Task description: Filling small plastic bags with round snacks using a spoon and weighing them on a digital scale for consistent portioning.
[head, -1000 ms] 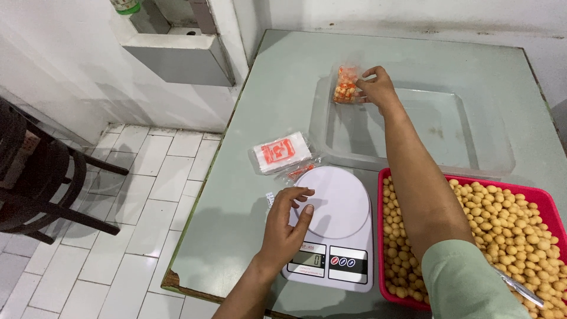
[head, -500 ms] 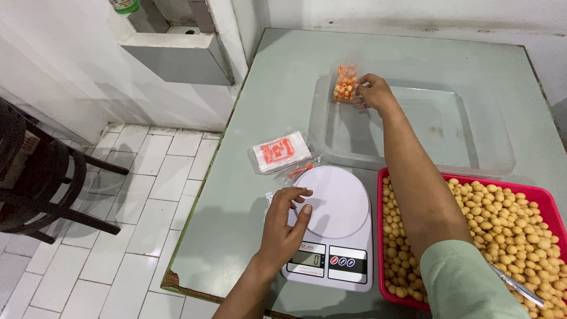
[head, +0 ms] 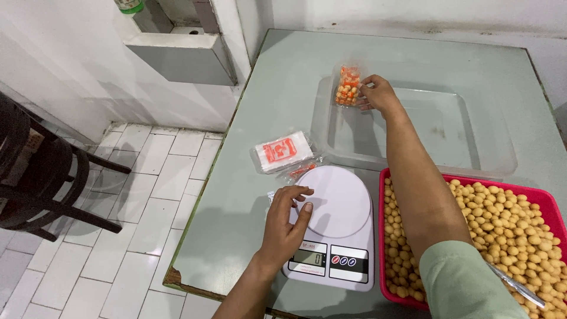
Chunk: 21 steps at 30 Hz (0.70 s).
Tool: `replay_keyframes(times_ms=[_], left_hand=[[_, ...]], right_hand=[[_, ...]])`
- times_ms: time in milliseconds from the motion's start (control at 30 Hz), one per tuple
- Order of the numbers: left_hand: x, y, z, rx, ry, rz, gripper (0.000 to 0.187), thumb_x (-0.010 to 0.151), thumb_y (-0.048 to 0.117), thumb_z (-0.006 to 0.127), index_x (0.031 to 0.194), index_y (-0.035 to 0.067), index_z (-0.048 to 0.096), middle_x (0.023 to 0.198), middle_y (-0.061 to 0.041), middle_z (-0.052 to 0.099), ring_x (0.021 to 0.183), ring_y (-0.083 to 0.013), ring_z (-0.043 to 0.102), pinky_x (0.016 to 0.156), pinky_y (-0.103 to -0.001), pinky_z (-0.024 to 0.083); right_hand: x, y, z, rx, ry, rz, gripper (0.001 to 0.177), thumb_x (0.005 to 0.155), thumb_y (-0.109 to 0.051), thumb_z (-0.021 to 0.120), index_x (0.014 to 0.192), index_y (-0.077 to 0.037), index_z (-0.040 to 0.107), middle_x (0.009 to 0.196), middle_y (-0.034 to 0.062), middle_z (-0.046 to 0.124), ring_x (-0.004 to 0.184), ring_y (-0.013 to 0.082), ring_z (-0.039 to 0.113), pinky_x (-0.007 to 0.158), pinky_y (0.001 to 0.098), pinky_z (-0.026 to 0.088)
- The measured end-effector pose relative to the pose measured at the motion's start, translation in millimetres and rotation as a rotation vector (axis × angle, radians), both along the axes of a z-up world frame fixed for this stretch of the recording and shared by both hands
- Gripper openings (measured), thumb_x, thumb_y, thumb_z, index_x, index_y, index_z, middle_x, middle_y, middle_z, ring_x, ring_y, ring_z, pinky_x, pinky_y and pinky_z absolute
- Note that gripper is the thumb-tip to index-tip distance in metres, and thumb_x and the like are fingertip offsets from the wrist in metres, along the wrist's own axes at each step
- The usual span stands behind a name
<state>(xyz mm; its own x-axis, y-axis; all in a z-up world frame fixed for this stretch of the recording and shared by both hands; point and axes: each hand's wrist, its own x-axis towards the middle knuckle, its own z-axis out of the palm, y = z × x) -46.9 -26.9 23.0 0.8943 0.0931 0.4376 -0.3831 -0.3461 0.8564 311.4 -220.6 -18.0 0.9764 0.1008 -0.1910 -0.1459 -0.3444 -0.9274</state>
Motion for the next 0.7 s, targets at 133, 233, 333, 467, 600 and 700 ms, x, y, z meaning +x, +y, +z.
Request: replay_keyframes(times_ms=[133, 233, 333, 467, 600, 700], left_hand=[[0, 0, -1, -0.009, -0.007, 0.004, 0.020, 0.093, 0.019, 0.050, 0.110, 0.010, 0.056, 0.107, -0.002, 0.063, 0.091, -0.0176, 0.056, 0.077, -0.030, 0.045], [1, 1, 1, -0.005, 0.009, 0.008, 0.021, 0.093, 0.021, 0.049, 0.110, 0.010, 0.056, 0.107, -0.002, 0.063, 0.092, -0.0172, 0.056, 0.078, -0.030, 0.044], [2, 3, 2, -0.037, 0.027, -0.057, 0.017, 0.096, 0.015, 0.046, 0.110, 0.007, 0.051, 0.104, -0.011, 0.057, 0.093, -0.0261, 0.052, 0.077, -0.038, 0.043], [3, 3, -1, -0.035, -0.024, -0.010, 0.015, 0.096, 0.014, 0.048, 0.107, 0.006, 0.052, 0.100, -0.012, 0.059, 0.090, -0.0273, 0.053, 0.075, -0.038, 0.045], [3, 5, -3, -0.036, -0.077, 0.037, 0.013, 0.096, 0.014, 0.048, 0.105, 0.006, 0.053, 0.098, -0.011, 0.060, 0.087, -0.0267, 0.054, 0.073, -0.038, 0.046], [3, 6, -5, -0.036, -0.081, 0.050, 0.012, 0.096, 0.014, 0.048, 0.105, 0.007, 0.053, 0.097, -0.010, 0.060, 0.086, -0.0254, 0.054, 0.073, -0.037, 0.046]], right_hand=[[-19, 4, 17, -0.015, 0.038, -0.032, 0.018, 0.093, -0.025, 0.058, 0.104, -0.015, 0.048, 0.096, 0.0070, 0.055, 0.073, 0.0169, 0.064, 0.056, 0.0272, 0.055], [-21, 0, 15, -0.054, 0.048, -0.064, 0.031, 0.088, -0.021, 0.066, 0.109, -0.016, 0.045, 0.096, 0.0054, 0.052, 0.075, 0.0161, 0.064, 0.056, 0.0276, 0.054], [-11, -13, -2, -0.030, -0.203, 0.001, 0.061, 0.080, -0.025, 0.081, 0.120, 0.001, 0.043, 0.087, 0.0156, 0.057, 0.073, 0.0223, 0.065, 0.060, 0.0309, 0.059], [-11, -8, 14, -0.023, -0.368, -0.120, 0.047, 0.083, -0.018, 0.074, 0.116, -0.006, 0.043, 0.087, 0.0096, 0.055, 0.071, 0.0162, 0.061, 0.056, 0.0255, 0.053], [-36, 18, 55, -0.063, -0.560, 0.075, 0.021, 0.091, -0.006, 0.062, 0.110, -0.004, 0.052, 0.098, 0.0166, 0.056, 0.085, 0.0268, 0.062, 0.068, 0.0359, 0.051], [-74, 54, 65, -0.064, -0.434, 0.430, 0.019, 0.087, 0.000, 0.058, 0.105, 0.001, 0.057, 0.088, 0.0176, 0.059, 0.078, 0.0269, 0.060, 0.068, 0.0386, 0.049]])
